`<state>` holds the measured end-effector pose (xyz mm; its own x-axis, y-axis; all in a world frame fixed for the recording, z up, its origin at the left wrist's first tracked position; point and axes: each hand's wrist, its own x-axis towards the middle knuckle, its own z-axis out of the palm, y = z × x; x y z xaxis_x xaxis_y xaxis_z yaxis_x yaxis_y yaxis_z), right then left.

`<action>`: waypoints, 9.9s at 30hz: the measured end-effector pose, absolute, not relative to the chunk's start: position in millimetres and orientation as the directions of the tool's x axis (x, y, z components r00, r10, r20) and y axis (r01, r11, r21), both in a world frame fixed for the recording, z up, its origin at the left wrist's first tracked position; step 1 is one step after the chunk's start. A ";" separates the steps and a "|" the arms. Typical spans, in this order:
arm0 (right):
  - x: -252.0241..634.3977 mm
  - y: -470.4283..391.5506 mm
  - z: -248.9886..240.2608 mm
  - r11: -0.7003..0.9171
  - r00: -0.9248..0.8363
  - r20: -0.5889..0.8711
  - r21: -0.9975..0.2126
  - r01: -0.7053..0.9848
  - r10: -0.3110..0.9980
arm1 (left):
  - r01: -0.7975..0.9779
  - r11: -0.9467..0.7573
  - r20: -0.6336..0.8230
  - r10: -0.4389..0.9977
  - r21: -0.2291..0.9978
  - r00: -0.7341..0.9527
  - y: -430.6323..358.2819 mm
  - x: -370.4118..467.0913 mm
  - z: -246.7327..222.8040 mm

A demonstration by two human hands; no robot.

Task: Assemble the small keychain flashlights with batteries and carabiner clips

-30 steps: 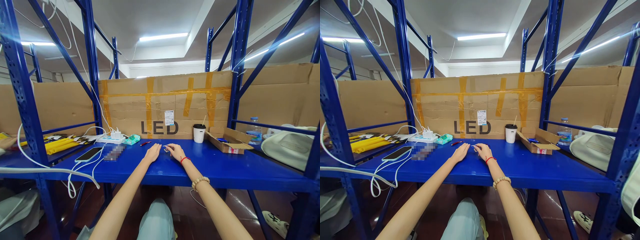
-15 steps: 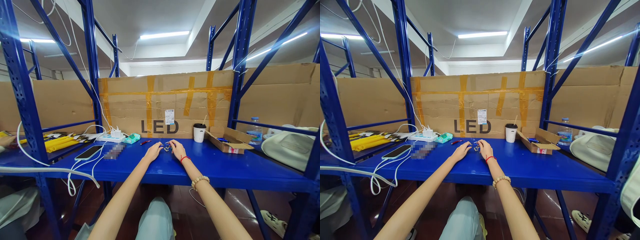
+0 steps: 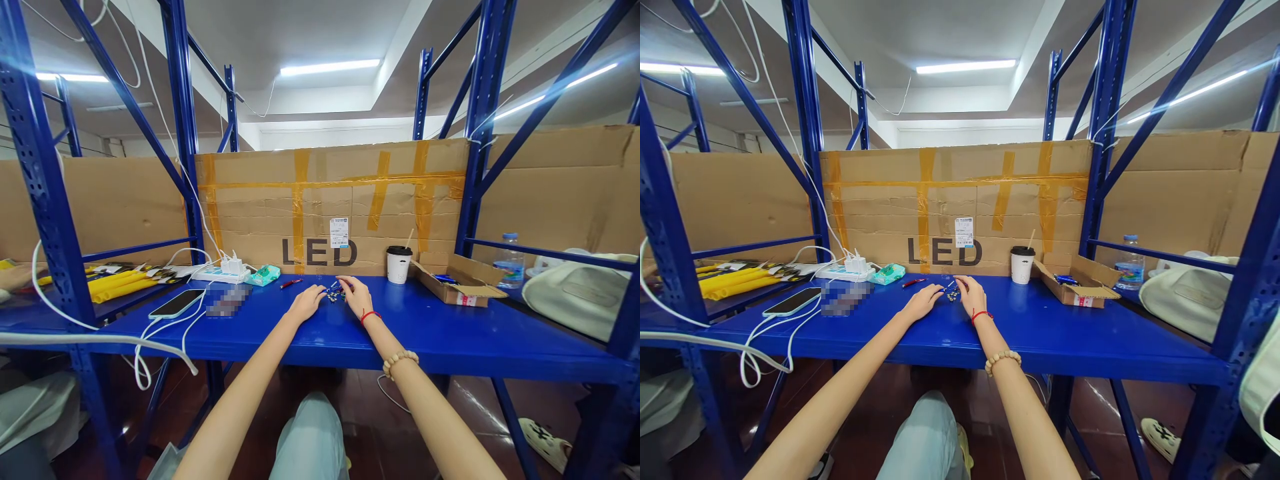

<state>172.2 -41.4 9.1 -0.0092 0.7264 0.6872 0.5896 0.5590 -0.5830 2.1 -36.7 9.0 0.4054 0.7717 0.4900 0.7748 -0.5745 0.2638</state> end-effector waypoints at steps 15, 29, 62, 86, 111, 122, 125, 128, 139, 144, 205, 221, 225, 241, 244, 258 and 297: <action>169.0 -30.0 2.4 0.528 -0.154 0.568 -0.587 0.614 0.809 | 0.720 -0.649 0.458 0.732 0.245 0.504 -37.9 2.5 9.2; 169.6 -31.6 -0.6 0.505 -0.266 0.464 -0.529 0.682 0.845 | 0.757 -0.608 0.449 0.760 0.238 0.470 -39.2 3.4 8.4; 164.9 -22.6 -1.4 0.577 -0.204 0.545 -0.706 0.412 0.813 | 0.849 -0.511 0.377 0.819 0.133 0.433 -49.4 8.3 14.6; 161.5 -31.1 7.3 0.522 -0.140 0.505 -0.797 0.302 0.852 | 0.919 -0.370 0.415 0.864 0.136 0.286 -54.6 9.3 20.8; 161.2 -31.4 -1.0 0.621 -0.398 0.484 -0.679 0.391 0.779 | 0.907 -0.401 0.425 0.849 0.131 0.314 -51.8 8.6 22.8; 159.8 -30.7 -3.0 0.602 -0.473 0.407 -0.691 0.401 0.782 | 0.893 -0.423 0.408 0.850 0.151 0.334 -53.5 10.4 23.1; 159.8 -32.9 -1.3 0.603 -0.477 0.403 -0.683 0.411 0.781 | 0.892 -0.424 0.403 0.852 0.156 0.334 -55.0 10.1 23.4; 159.6 -36.3 0.7 0.604 -0.474 0.404 -0.675 0.423 0.783 | 0.891 -0.425 0.401 0.853 0.160 0.335 -55.9 9.2 23.4; 159.6 -38.7 1.7 0.642 -0.434 0.474 -0.596 0.482 0.766 | 0.892 -0.425 0.411 0.849 0.153 0.333 -54.4 8.5 20.9; 159.8 -37.7 1.4 0.677 -0.434 0.522 -0.508 0.533 0.734 | 0.886 -0.434 0.413 0.845 0.161 0.339 -52.8 8.8 19.2; 159.3 -26.0 -7.8 0.652 -0.418 0.500 -0.582 0.486 0.758 | 0.931 -0.315 0.397 0.890 0.185 0.223 -54.8 8.6 22.5; 158.5 -39.9 0.2 0.672 -0.457 0.507 -0.415 0.614 0.731 | 0.897 -0.422 0.375 0.859 0.133 0.348 -54.2 3.2 20.3; 158.3 -40.0 0.5 0.672 -0.459 0.502 -0.426 0.606 0.733 | 0.890 -0.440 0.368 0.852 0.118 0.372 -56.0 3.4 21.4; 158.1 -34.9 -0.7 0.675 -0.422 0.554 -0.402 0.619 0.718 | 0.897 -0.432 0.362 0.855 0.096 0.373 -53.4 7.2 19.6; 157.1 -34.8 -0.2 0.669 -0.403 0.571 -0.395 0.629 0.715 | 0.899 -0.426 0.367 0.856 0.099 0.365 -51.3 7.9 18.1; 158.6 -30.7 -1.4 0.658 -0.330 0.604 -0.467 0.591 0.725 | 0.910 -0.385 0.372 0.875 0.152 0.308 -51.5 9.5 17.9; 175.7 -28.9 2.5 0.085 0.405 0.459 -0.738 0.669 0.791 | 0.924 -0.330 0.447 0.868 0.193 0.216 -49.7 7.1 17.1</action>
<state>175.7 -28.9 2.5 0.4054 0.7908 0.4586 0.6691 0.0851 -0.7383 7.1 -49.7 17.1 0.2160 0.8681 0.4470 0.9241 -0.3295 0.1934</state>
